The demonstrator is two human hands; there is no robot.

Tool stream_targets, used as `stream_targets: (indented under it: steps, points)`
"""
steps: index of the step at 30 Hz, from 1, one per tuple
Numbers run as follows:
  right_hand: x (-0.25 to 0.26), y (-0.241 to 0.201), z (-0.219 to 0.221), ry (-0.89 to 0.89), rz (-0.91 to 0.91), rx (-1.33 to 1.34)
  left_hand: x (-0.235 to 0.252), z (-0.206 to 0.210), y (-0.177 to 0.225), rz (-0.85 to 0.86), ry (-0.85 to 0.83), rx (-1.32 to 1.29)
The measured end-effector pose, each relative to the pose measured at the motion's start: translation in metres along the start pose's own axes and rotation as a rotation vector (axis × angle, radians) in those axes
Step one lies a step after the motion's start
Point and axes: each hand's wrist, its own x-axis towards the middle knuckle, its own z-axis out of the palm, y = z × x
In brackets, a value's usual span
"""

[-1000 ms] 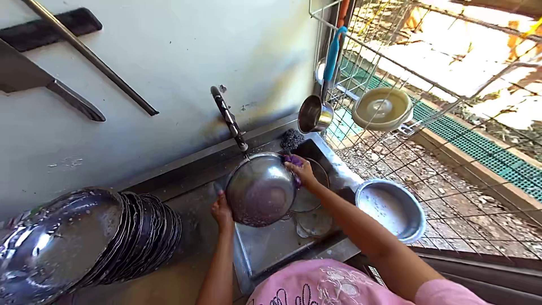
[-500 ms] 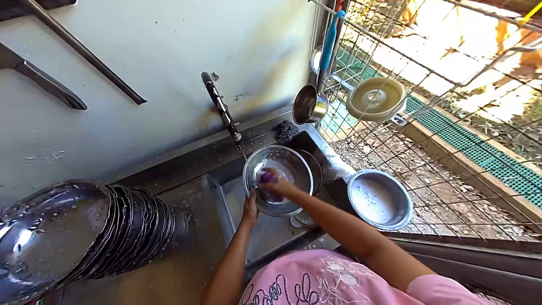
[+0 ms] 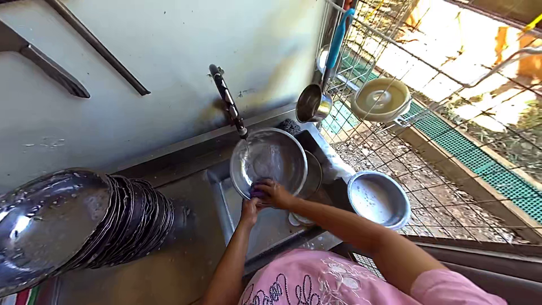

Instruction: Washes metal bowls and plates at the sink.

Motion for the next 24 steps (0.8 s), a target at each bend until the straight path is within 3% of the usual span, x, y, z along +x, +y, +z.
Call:
stream_targets:
  steps: [3, 6, 8, 12, 14, 18, 22, 24]
  points:
    - [0.014, -0.022, 0.016, 0.106, -0.008, 0.299, -0.010, -0.007, 0.009, -0.101, -0.137, 0.079]
    - [0.052, -0.014, 0.004, 0.343, -0.091, 0.164, -0.026, 0.004, 0.013, -0.146, -0.113, 0.118]
    - [0.066, -0.002, -0.003, 0.442, 0.003, 0.106, -0.029, 0.006, 0.020, -0.139, -0.087, 0.135]
    - [0.034, -0.017, 0.017, 0.197, -0.111, 0.258, -0.014, -0.007, 0.035, -0.062, -0.083, 0.186]
    - [0.033, -0.021, 0.011, 0.197, -0.137, 0.234, -0.016, -0.012, 0.037, -0.049, -0.124, 0.227]
    - [0.063, -0.011, -0.003, 0.342, 0.057, 0.141, -0.021, -0.006, 0.042, -0.099, -0.112, 0.237]
    - [0.038, -0.024, 0.012, 0.127, -0.207, 0.205, -0.011, -0.020, 0.045, -0.040, -0.135, 0.243]
    - [0.048, -0.020, -0.003, 0.136, -0.138, 0.098, -0.019, -0.017, 0.041, -0.088, -0.140, 0.238]
